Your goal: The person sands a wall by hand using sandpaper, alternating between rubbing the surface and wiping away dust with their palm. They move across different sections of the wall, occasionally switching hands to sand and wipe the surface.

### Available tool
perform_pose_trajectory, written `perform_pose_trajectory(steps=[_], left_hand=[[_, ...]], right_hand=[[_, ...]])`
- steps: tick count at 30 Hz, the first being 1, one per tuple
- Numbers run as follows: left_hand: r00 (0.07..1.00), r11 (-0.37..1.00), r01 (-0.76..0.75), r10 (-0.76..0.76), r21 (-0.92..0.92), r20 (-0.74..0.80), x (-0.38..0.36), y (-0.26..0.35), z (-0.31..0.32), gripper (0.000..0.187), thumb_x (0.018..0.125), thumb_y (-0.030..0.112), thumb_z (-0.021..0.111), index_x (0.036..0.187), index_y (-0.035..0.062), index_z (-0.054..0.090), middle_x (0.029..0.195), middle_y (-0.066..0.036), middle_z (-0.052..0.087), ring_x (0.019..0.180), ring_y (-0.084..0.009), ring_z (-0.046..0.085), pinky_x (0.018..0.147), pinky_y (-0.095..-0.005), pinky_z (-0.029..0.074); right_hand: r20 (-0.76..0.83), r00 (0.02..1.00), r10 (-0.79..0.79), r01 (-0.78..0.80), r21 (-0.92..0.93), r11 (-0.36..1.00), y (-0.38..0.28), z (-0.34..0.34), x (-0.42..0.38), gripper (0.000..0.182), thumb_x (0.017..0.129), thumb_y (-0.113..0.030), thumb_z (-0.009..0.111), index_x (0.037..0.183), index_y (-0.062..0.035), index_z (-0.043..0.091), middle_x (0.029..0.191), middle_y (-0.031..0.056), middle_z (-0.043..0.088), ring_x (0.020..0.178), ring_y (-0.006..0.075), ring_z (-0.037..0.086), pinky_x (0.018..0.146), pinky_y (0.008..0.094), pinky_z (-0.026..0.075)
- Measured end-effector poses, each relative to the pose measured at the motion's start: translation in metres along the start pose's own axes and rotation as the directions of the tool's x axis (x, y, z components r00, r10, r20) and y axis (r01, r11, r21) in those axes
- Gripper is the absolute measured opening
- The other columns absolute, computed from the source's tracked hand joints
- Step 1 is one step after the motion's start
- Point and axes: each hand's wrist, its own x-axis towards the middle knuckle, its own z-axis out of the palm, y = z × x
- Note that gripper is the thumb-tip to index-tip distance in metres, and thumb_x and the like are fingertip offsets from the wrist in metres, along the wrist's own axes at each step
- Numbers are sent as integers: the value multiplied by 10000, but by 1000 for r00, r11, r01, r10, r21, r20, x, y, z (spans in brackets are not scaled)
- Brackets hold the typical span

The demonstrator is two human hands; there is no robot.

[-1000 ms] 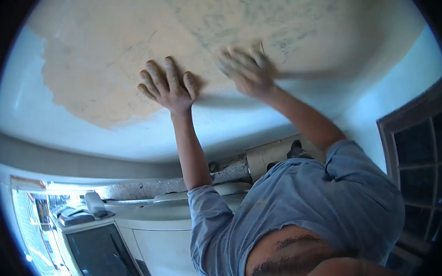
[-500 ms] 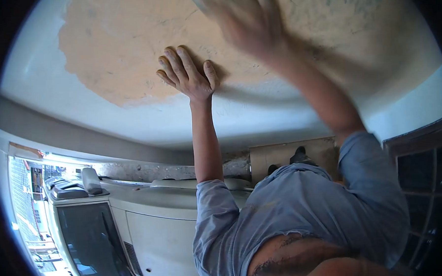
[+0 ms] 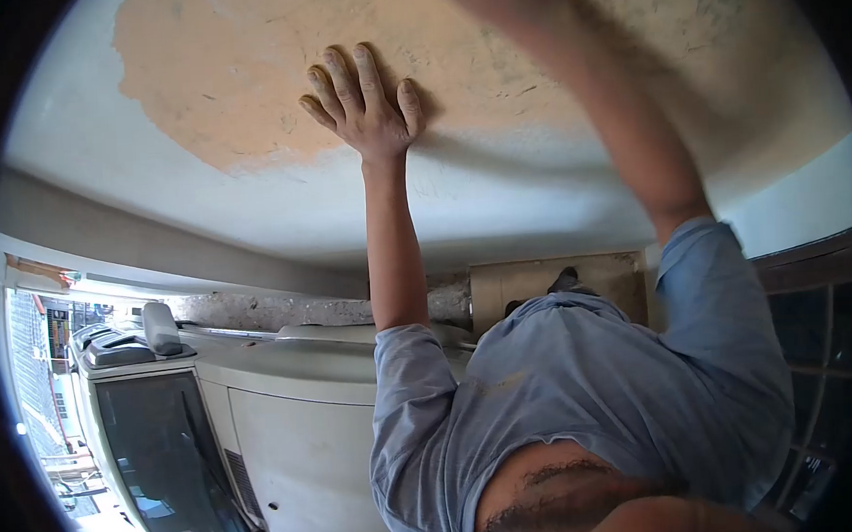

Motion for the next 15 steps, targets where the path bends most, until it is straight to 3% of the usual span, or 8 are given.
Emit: perform_pose_trajectory(steps=[2,5,9,10,12,13,14,15], left_hand=[[999,1000,23,-22,21,-31,2,-1,0,584,959,476,362,1333,79,573,1488,-200,398,1447,-370,233,1177,-534,12],[998,999,45,-44,15,-48,4,0,0,581,951,489,374,1320,97,590,1476,-190,420,1442,-362,249,1179,-528,10],[999,1000,-8,7,16,51,6,2,-5,574,958,488,371,1307,96,604,1456,-194,445,1438,-364,256,1179,-519,8],[1000,1000,-3,3,10,22,7,3,-5,581,963,488,363,1313,87,596,1459,-200,438,1441,-364,251,1179,-519,8],[1000,1000,-4,4,8,-7,5,4,-3,602,973,487,345,1333,62,570,1471,-212,417,1448,-363,232,1178,-518,6],[1000,1000,-10,11,-6,9,5,4,-2,602,973,487,345,1333,62,570,1471,-212,417,1448,-363,232,1178,-518,6],[1000,999,-29,29,-17,-5,5,3,-1,616,971,491,352,1358,49,540,1473,-221,409,1451,-363,219,1177,-511,11],[999,999,-43,42,-22,-28,5,2,-2,634,970,494,358,1382,36,510,1476,-229,400,1454,-363,207,1175,-504,16]], right_hand=[[239,969,-64,75,-40,996,-31,-18,-104,270,860,-165,636,1111,-243,695,1247,-61,650,1148,141,595,1028,460,383],[315,946,-77,57,71,996,-60,-32,-216,198,873,-260,656,1056,-228,722,1182,-73,680,1158,103,591,1056,466,365],[254,954,-162,133,125,983,-25,-31,-106,220,858,-136,604,998,-228,746,1180,-59,683,1173,123,585,1020,485,382],[579,813,62,-83,9,997,-12,-25,-68,240,863,-116,586,1009,-222,744,1203,-42,672,1189,148,579,1038,491,362],[806,508,302,-268,-185,945,8,-19,-13,260,867,-96,569,1019,-216,743,1225,-25,662,1205,172,572,1057,497,341],[443,876,191,-193,-42,980,17,-16,7,279,904,-106,535,1149,-131,667,1288,35,621,1254,217,530,1094,490,312],[-56,997,44,-42,42,998,20,-15,14,356,941,-116,501,1278,-46,591,1350,94,581,1304,262,488,1130,482,284],[-50,998,44,-42,40,998,13,-18,-7,356,941,-116,501,1278,-46,591,1350,94,581,1304,262,488,1130,482,284]])
